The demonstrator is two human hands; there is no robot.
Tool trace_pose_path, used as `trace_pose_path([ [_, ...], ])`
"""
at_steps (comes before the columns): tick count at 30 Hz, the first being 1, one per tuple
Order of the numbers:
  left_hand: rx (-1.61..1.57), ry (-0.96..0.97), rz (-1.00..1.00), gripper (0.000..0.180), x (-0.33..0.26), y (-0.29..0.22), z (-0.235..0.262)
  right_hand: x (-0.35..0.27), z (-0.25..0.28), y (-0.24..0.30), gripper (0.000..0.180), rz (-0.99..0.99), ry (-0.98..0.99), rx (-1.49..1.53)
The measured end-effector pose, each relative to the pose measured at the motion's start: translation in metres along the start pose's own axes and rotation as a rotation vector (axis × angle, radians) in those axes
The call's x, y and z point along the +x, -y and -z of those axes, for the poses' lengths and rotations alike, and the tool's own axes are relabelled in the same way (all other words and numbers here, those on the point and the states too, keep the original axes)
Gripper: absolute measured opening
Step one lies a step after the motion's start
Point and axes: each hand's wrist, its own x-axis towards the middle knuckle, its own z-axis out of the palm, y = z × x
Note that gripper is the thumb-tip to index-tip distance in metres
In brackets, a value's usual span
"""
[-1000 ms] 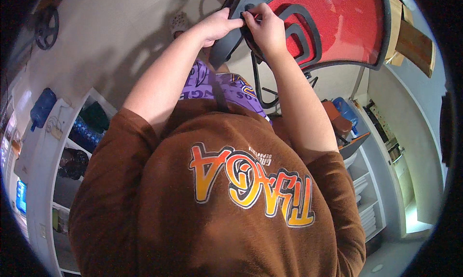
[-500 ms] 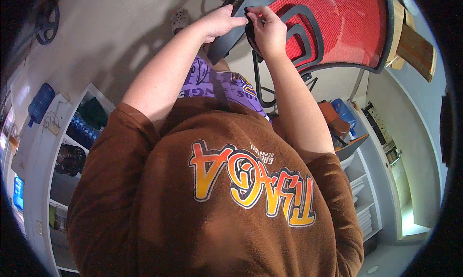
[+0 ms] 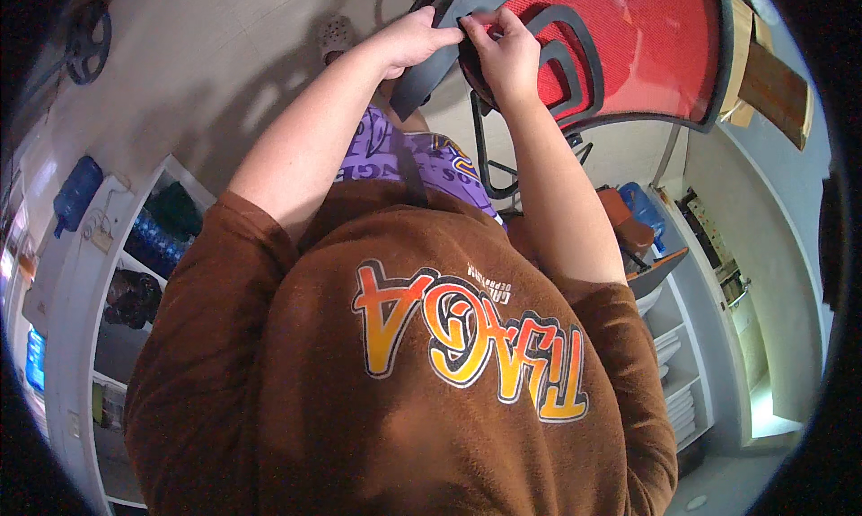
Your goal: The person attaches a red mesh backrest to a black plastic frame using screws and a screwdriver. They align the parts, insert screws, and tighten them by hand and with a tool, then flip the assembly to continue securing the remaining fasteners.
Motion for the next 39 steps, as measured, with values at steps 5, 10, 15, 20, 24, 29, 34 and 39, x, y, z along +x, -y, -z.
trace_pose_path([
  [5,-0.052,0.017,0.019,0.057,0.004,0.004,0.001,-0.005,0.001,0.004,0.023,-0.041,-0.032,0.029],
  [10,0.002,0.007,-0.001,0.057,0.0,-0.003,-0.002,-0.002,0.001,-0.007,0.02,0.147,-0.077,0.011],
  [15,-0.047,0.045,0.016,0.059,0.0,-0.002,0.002,0.002,0.009,0.009,0.022,-0.047,0.047,-0.08],
  [20,-0.009,0.018,-0.002,0.06,0.003,-0.002,0.002,-0.001,0.003,-0.003,0.027,0.087,0.023,0.096],
  [24,-0.018,0.014,0.033,0.062,-0.004,-0.008,0.001,0.006,0.002,0.001,0.025,-0.014,0.059,-0.001],
  [29,-0.045,0.071,-0.027,0.062,-0.003,-0.004,0.002,-0.001,0.004,0.002,0.026,0.018,0.068,0.096],
  [34,-0.003,0.001,0.012,0.061,-0.004,-0.005,0.001,0.007,0.003,0.0,0.025,-0.03,0.061,0.002],
  [39,-0.023,0.035,-0.006,0.063,0.001,0.001,0.003,0.0,0.003,0.001,0.025,-0.006,0.037,0.149],
])
